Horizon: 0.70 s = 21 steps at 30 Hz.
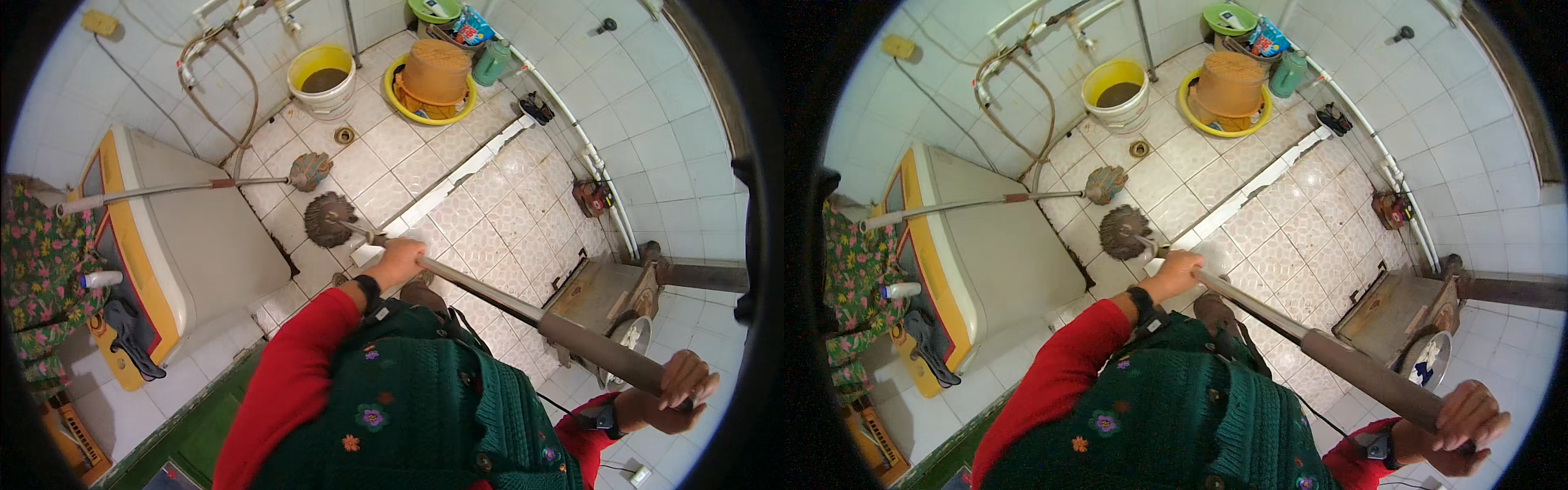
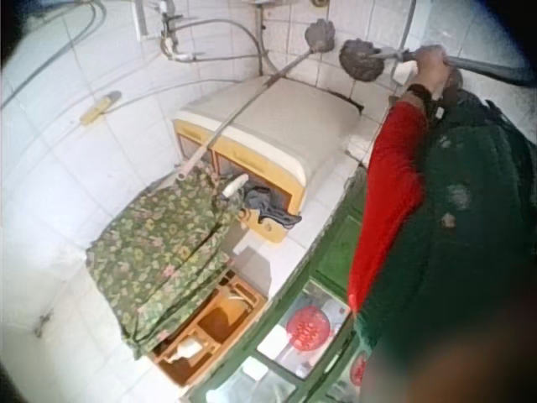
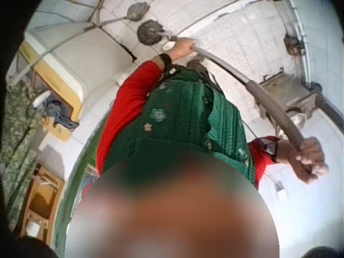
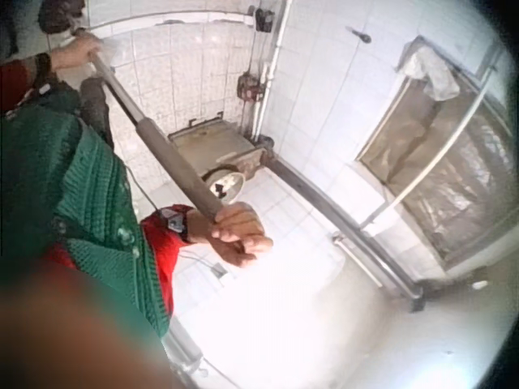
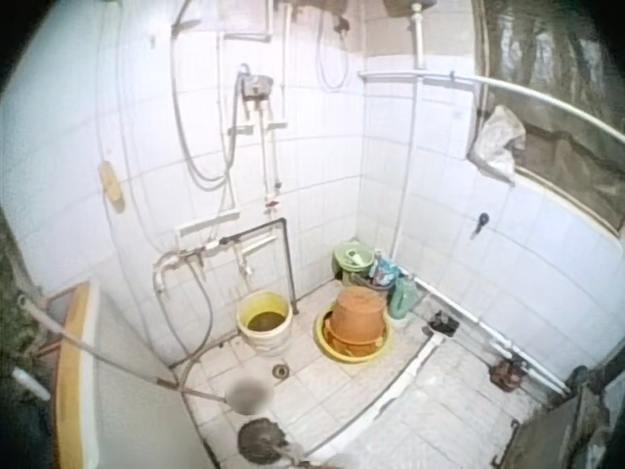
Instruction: The person mops a tiled floor using a string mop, moving it back and forth across the room. They briefly pause to check a wristwatch before resuming mopping.
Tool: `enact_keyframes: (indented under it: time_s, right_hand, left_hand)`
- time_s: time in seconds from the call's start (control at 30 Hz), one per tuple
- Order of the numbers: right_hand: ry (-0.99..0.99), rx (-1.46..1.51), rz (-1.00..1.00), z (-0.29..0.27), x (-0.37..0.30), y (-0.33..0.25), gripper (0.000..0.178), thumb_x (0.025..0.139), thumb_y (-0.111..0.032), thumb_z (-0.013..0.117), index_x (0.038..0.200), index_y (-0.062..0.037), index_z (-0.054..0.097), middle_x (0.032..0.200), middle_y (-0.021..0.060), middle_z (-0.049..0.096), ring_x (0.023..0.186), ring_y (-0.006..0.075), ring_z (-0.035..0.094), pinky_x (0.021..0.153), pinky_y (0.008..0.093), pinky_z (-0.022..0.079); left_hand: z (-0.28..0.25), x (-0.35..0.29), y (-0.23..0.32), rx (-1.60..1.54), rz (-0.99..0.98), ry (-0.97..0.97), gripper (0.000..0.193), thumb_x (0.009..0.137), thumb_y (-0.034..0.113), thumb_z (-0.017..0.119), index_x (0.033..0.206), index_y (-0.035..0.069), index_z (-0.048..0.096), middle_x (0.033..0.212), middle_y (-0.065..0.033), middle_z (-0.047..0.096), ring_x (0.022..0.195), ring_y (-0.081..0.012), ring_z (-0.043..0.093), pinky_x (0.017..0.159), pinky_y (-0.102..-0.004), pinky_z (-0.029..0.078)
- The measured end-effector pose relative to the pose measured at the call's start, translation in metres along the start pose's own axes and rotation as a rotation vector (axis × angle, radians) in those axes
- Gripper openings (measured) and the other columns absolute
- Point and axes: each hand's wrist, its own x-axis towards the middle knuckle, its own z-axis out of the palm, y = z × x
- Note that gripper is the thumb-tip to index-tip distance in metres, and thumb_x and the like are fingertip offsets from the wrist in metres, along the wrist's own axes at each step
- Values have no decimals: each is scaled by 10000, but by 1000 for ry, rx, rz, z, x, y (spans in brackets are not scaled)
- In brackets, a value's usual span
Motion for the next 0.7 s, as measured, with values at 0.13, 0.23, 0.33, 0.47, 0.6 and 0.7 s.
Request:
enact_keyframes:
  time_s: [0.13, 0.23, 0.33, 0.47, 0.6, 0.7]
  right_hand:
    - [388, -392, -152, -50, -15, -23, 204, 828, -268, 391, 765, -75, 419, 489, 18, 390, 387, 63, 352, 465, 195, 301]
    - [270, -348, -170, -76, -18, -30, 207, 853, -232, 360, 727, -87, 437, 507, 15, 379, 425, 75, 309, 493, 221, 270]
    - [318, -376, -220, -90, -31, -23, 226, 870, -241, 354, 747, -79, 452, 533, 19, 389, 446, 77, 290, 504, 239, 267]
    - [699, -566, -163, -104, -55, -12, 230, 871, -257, 359, 790, -73, 470, 563, 32, 386, 461, 78, 298, 531, 270, 277]
    - [782, -595, -109, -113, -75, -12, 213, 881, -245, 345, 792, -76, 439, 570, 36, 390, 464, 81, 306, 552, 274, 290]
    - [833, -593, -60, -114, -89, -5, 208, 885, -249, 345, 798, -78, 424, 587, 42, 400, 467, 84, 318, 565, 283, 300]
  left_hand:
    - [47, 77, 44, -7, 102, 4, 166, 662, 137, 640, 709, 69, 497, 694, -116, 546, 719, -344, 540, 617, -442, 405]
    - [71, 128, 71, 37, 108, 2, 154, 665, 139, 640, 694, 88, 497, 690, -99, 552, 717, -337, 535, 627, -440, 391]
    - [83, 164, 94, -64, 199, -31, 218, 642, 167, 682, 675, 91, 481, 678, -82, 545, 713, -318, 528, 681, -410, 394]
    - [95, 182, 135, -59, 337, -176, 258, 623, 181, 710, 633, 106, 463, 645, -62, 531, 678, -285, 528, 713, -387, 389]
    - [96, 187, 153, 125, 323, -425, 136, 676, 191, 635, 660, 121, 520, 690, -66, 567, 779, -267, 553, 824, -426, 360]
    - [98, 191, 143, 192, 378, -418, 155, 690, 184, 638, 670, 126, 496, 689, -58, 550, 770, -261, 545, 807, -415, 338]
